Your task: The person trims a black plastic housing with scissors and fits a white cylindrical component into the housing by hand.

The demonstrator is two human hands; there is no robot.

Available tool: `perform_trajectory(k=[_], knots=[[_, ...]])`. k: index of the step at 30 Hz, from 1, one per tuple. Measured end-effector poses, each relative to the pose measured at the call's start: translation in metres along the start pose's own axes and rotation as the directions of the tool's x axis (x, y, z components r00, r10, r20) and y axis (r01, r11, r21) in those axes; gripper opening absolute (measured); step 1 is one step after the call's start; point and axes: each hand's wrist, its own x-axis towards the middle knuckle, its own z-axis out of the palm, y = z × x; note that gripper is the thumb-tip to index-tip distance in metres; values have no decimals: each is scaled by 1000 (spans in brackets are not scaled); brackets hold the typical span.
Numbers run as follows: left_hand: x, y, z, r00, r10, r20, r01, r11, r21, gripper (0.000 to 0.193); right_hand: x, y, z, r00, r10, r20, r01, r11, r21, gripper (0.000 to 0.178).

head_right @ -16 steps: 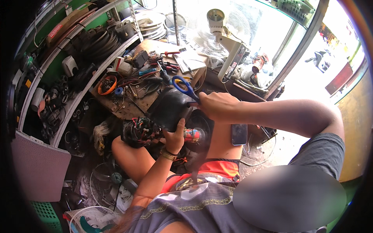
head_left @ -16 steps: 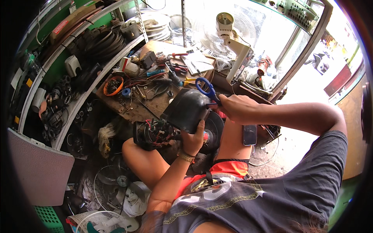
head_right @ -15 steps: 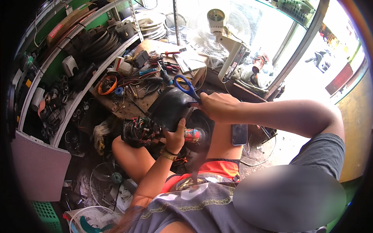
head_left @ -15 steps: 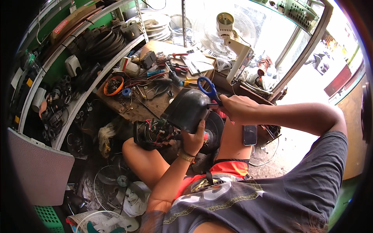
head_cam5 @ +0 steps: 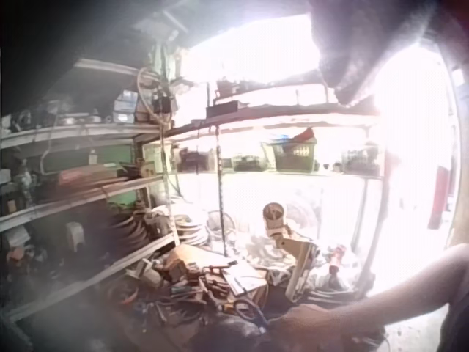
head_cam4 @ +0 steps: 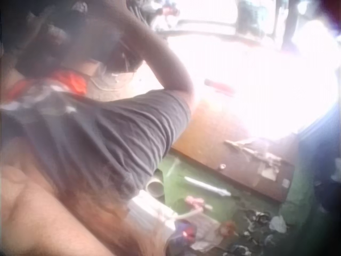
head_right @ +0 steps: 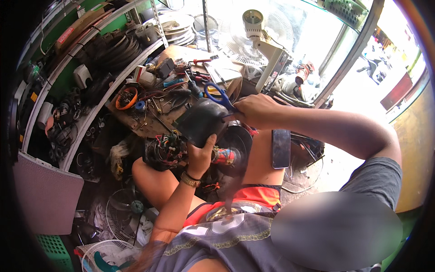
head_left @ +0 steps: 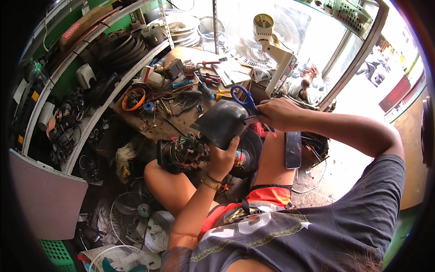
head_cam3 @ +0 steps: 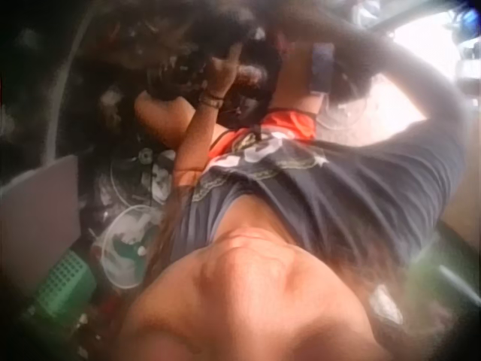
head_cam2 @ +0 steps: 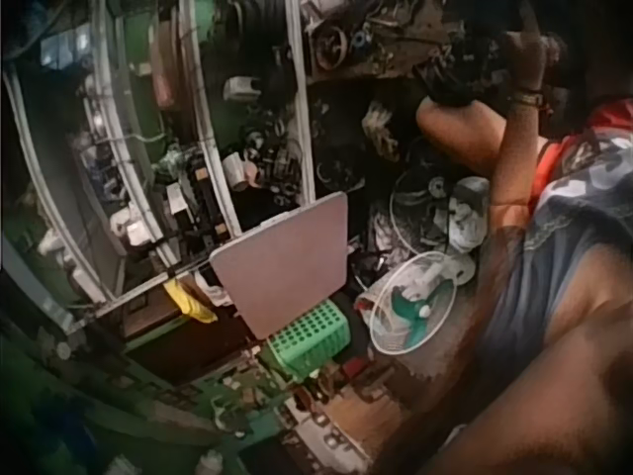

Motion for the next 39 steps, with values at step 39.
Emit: perform_trajectory(k=[39], knots=[[-4,-7,15,975,192,-116,-168,968,188,16,15,4,46,796,317,516,-604,488,631,49]])
